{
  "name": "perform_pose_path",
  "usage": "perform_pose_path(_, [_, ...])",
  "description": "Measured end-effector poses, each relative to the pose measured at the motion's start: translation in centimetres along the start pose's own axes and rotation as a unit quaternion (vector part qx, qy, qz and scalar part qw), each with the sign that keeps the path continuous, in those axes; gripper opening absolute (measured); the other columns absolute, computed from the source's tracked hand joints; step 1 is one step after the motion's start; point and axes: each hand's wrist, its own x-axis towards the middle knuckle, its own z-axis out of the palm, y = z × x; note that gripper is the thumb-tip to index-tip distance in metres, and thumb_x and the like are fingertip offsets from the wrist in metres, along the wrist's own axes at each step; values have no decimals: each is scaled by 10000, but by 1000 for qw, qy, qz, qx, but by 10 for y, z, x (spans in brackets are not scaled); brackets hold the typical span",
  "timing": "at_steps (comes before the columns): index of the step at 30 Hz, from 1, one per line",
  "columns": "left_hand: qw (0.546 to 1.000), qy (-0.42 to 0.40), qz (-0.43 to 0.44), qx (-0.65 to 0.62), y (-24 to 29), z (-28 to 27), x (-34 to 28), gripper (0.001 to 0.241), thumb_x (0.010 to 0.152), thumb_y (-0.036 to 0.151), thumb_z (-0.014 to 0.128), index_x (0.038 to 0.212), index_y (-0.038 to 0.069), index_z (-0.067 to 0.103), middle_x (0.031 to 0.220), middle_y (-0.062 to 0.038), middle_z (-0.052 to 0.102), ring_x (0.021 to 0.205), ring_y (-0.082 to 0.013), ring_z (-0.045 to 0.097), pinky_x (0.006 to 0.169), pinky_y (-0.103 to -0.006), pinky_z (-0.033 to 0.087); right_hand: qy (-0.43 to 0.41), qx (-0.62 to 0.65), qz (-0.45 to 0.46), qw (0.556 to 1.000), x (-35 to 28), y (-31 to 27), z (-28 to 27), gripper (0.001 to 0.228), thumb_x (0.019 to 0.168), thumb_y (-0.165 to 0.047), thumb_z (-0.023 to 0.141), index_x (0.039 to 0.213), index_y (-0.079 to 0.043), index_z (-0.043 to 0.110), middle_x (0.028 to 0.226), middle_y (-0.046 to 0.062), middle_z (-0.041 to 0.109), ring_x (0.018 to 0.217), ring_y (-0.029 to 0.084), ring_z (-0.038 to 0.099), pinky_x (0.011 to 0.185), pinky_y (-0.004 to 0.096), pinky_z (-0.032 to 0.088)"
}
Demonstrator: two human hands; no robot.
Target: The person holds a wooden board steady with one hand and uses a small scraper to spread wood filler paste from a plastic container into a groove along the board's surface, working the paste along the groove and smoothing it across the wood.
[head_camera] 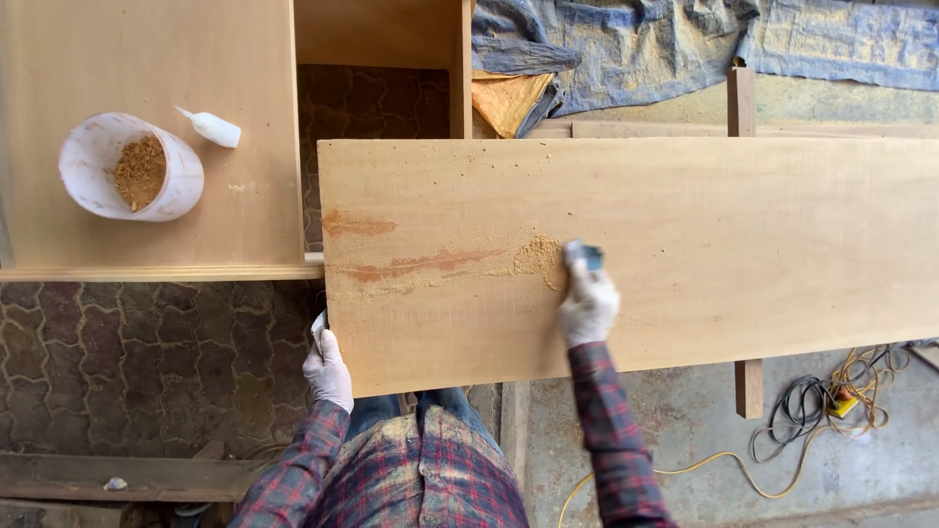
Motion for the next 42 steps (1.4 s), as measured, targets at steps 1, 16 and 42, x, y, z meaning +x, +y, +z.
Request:
perform_pose_path(1, [1000,-2,2,1,6,1,1,498,1067,440,528,1234,-1,689,1048,-50,728,942,-125,637,841,-304,509,2,-1,2,1000,-5,-17,-2,437,1026,-1,611,1399,-226,636,986,61,669,791,160,635,631,227,521])
perform_pose_path(16, [999,-10,-17,-28,-6,-2,1,501,1083,425,532,1254,-25,672,1094,-53,705,954,-113,609,851,-294,497,-247,-154,-92,952,31,-38,-41,687,722,95,601,1312,-254,645,919,86,701,791,254,625,681,413,506])
perform_pose_path(42, [999,5,-28,-30,1,1,1,503,1074,426,543,1232,-33,675,1059,-36,707,944,-121,614,845,-304,499,-70,-30,67,995,-21,-12,-18,518,901,73,678,1336,-209,681,782,33,602,683,186,557,615,345,453])
